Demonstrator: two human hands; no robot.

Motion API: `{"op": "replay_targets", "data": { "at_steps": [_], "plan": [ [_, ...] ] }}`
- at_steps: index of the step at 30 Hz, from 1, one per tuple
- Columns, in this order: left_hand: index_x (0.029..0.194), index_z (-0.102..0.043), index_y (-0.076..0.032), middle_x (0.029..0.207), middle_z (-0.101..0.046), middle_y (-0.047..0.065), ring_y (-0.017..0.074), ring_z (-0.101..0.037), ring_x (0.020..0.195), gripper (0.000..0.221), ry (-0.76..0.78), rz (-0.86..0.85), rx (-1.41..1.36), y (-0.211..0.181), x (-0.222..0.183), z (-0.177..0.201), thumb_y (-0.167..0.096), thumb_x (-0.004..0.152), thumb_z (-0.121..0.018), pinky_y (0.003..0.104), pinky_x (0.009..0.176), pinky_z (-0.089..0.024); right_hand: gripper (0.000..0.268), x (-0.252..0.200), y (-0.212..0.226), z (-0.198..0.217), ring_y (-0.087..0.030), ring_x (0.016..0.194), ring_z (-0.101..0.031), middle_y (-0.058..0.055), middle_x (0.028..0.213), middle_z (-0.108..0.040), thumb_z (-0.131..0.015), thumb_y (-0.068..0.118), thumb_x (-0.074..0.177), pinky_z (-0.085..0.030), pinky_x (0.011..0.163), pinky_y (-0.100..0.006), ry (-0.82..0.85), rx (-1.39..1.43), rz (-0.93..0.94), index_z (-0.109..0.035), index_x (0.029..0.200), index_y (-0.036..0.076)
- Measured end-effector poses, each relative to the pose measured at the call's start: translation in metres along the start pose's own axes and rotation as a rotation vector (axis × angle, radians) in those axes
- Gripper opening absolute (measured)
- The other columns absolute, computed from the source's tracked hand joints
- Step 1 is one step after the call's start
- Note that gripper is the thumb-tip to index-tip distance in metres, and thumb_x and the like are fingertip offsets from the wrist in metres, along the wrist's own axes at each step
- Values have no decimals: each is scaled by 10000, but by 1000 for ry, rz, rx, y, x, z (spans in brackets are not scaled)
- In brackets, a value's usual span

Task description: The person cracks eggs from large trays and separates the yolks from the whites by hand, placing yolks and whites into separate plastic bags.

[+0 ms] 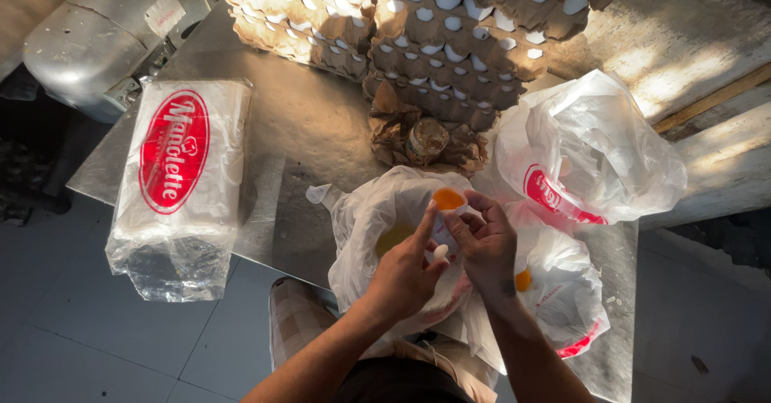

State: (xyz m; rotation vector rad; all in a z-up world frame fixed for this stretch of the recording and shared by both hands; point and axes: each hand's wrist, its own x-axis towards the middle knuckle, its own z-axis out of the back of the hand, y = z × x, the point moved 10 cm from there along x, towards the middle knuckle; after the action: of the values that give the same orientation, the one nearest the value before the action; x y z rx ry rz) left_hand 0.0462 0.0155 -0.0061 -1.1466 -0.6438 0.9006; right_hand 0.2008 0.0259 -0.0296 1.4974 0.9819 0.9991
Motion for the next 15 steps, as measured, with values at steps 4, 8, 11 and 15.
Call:
{"op": "replay_targets", "data": {
  "at_steps": [4,8,11,15],
  "plan": [
    [1550,-375,-101,1069,-709,123,216,-718,817,766,-98,-35,-46,4,-3,10,-119,880,-745,355,751,-594,409,-6,-12,2,-209,1037,-704,-151,1230,-637,-659,-23,963,-606,901,-326,-63,178,-35,-517,1346,-45],
    [1297,-689,-12,1144,-688,139,219,-727,911,351,-252,-126,-95,7,0,40,-93,955,-694,333,783,-596,385,-24,-32,34,-261,1050,-714,-158,1209,-646,-595,-8,998,-609,941,-377,-107,426,-62,-517,1374,-21],
    [1281,-681,-16,1037,-695,120,225,-697,859,375,-276,52,-99,23,1,59,-141,928,-710,313,752,-592,400,-58,-25,84,-295,1107,-707,-148,1201,-631,-579,-6,1013,-611,980,-421,-130,425,-51,-515,1408,-7],
    [1273,-700,-38,1045,-739,110,219,-706,841,403,-268,46,-32,14,12,55,-162,892,-744,328,725,-587,447,-90,-5,142,-300,1092,-685,-149,1270,-626,-612,27,962,-607,924,-414,-252,-149,-49,-527,1400,-7]
  ]
}}
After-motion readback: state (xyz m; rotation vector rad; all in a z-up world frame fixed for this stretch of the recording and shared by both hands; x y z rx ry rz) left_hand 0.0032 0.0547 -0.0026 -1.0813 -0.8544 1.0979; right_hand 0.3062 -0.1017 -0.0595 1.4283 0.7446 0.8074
